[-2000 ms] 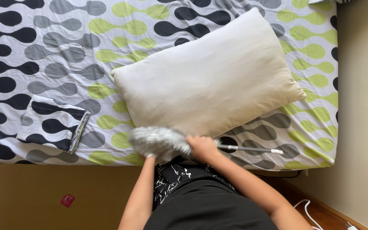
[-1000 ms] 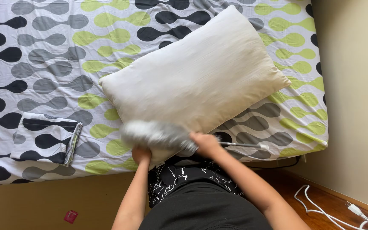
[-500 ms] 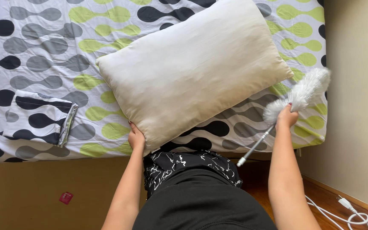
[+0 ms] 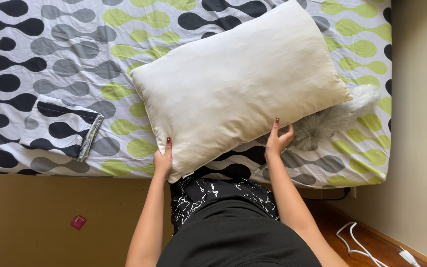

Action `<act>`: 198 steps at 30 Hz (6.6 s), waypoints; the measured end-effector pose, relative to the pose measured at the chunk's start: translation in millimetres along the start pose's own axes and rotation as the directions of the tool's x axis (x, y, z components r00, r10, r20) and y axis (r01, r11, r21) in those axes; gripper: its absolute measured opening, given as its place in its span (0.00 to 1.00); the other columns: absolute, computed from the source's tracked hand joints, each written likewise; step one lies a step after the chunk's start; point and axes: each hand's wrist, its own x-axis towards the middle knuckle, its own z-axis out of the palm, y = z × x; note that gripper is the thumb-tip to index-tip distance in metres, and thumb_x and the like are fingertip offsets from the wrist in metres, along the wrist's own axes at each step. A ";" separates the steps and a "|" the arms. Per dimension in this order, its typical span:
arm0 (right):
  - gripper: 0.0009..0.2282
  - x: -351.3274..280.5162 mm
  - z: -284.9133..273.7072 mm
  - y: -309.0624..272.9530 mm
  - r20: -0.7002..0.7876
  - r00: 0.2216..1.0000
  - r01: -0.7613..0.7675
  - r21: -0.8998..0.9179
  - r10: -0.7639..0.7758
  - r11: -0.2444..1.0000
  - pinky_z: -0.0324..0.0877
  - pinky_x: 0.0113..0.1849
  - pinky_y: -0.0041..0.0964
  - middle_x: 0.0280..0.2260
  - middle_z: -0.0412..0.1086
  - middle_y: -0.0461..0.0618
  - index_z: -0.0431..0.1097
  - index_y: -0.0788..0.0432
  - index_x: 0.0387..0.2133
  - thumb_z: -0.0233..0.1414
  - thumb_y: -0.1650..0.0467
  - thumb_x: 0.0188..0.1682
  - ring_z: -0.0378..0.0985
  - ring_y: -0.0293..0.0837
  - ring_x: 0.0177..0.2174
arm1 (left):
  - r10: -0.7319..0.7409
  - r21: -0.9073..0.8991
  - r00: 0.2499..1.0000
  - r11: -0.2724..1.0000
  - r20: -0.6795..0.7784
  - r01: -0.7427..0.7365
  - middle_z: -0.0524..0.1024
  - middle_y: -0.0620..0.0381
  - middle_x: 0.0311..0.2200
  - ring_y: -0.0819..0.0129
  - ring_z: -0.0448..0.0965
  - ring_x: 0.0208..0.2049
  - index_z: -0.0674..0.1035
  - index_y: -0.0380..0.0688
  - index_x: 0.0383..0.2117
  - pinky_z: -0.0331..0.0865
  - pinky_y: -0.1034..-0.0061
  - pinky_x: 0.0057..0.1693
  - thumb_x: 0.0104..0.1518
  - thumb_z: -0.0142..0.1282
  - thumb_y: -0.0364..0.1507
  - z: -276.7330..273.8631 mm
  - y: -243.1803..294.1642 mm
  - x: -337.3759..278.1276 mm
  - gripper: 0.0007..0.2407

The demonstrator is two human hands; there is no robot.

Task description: The person uses a feather duster to clean a white pillow on a bed. They repeatedly brush the pillow surface, flip it over, and dust both sides before lifting the pillow and placing it against a wall.

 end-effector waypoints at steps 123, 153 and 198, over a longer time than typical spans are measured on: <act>0.21 -670.8 227.6 -245.5 0.945 0.327 -0.298 0.071 0.032 0.952 0.70 0.40 0.34 0.41 0.73 0.47 0.68 0.66 0.53 0.55 0.63 0.53 0.75 0.37 0.38 | 0.281 0.000 0.747 0.936 -0.603 -0.352 0.83 0.46 0.45 0.64 0.82 0.47 0.79 0.32 0.49 0.71 0.72 0.54 0.64 0.52 0.43 -723.9 -124.7 -145.9 0.22; 0.19 -937.0 754.4 -411.6 0.936 0.333 -0.056 0.142 -0.116 0.988 0.69 0.39 0.29 0.36 0.75 0.45 0.73 0.63 0.46 0.52 0.59 0.55 0.73 0.33 0.35 | 0.239 0.092 0.496 0.949 -0.835 -0.302 0.81 0.55 0.30 0.71 0.81 0.32 0.80 0.32 0.41 0.72 0.73 0.40 0.64 0.53 0.47 -1096.1 26.4 203.6 0.24; 0.20 -817.0 1409.2 -713.4 0.622 0.782 -0.187 0.282 -0.031 0.941 0.68 0.44 0.30 0.42 0.74 0.45 0.72 0.65 0.50 0.50 0.58 0.59 0.72 0.33 0.40 | 0.299 0.046 0.879 0.951 -0.371 -0.305 0.64 0.63 0.11 0.79 0.60 0.13 0.78 0.36 0.25 0.55 0.77 0.24 0.63 0.53 0.48 -1300.0 496.9 1002.0 0.23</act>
